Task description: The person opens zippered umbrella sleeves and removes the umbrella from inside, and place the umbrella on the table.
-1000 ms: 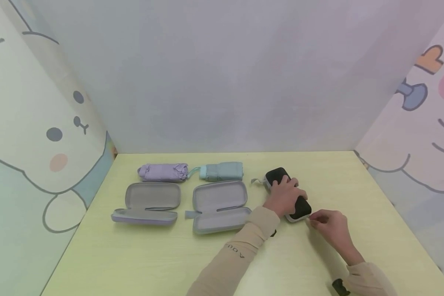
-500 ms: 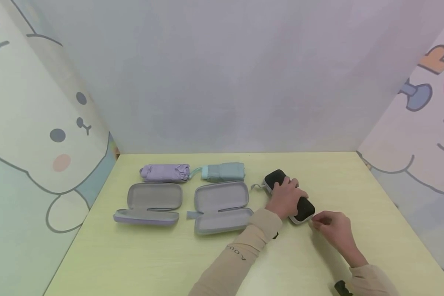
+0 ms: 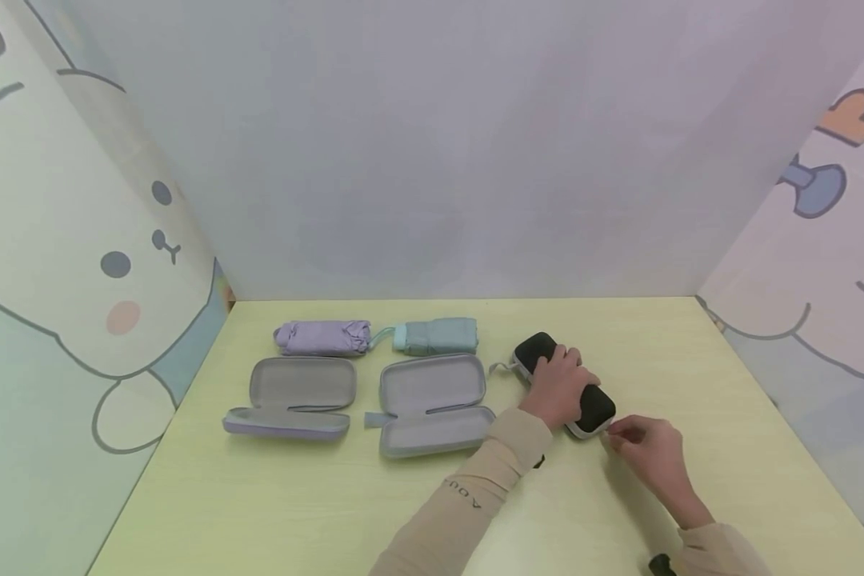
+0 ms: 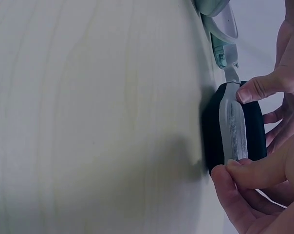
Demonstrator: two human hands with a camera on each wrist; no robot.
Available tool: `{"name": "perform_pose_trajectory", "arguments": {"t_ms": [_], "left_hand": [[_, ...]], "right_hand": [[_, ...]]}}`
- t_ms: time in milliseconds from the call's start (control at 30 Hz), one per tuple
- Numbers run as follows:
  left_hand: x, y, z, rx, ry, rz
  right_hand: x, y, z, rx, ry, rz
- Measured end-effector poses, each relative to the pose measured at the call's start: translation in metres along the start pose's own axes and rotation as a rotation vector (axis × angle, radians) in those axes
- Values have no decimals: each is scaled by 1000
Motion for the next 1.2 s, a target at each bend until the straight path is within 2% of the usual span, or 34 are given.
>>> {"name": "perform_pose_trajectory", "arguments": {"t_ms": [367,767,1033,1200], "left_hand": [[0,0,-1,12,-65,0],[1,2,-2,37,-90,10],[0,4,-6,23,-86,54],[-5,2,-9,25,-53,112]], "right_hand": [[-5,7,-5,2,-24,33],[-5,10,-9,-14,37,51],[-1,5,-11,17,56,38],[-2,6,-9,20,50,32]]}}
Point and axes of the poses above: each hand's wrist, its own z-axis towards the middle knuckle, its own y-axis out of the palm, x = y × z, the point moved 9 cm from there along z, towards the middle knuckle, and after that the axes turned 11 degrees about -y, right-handed, at the moved point
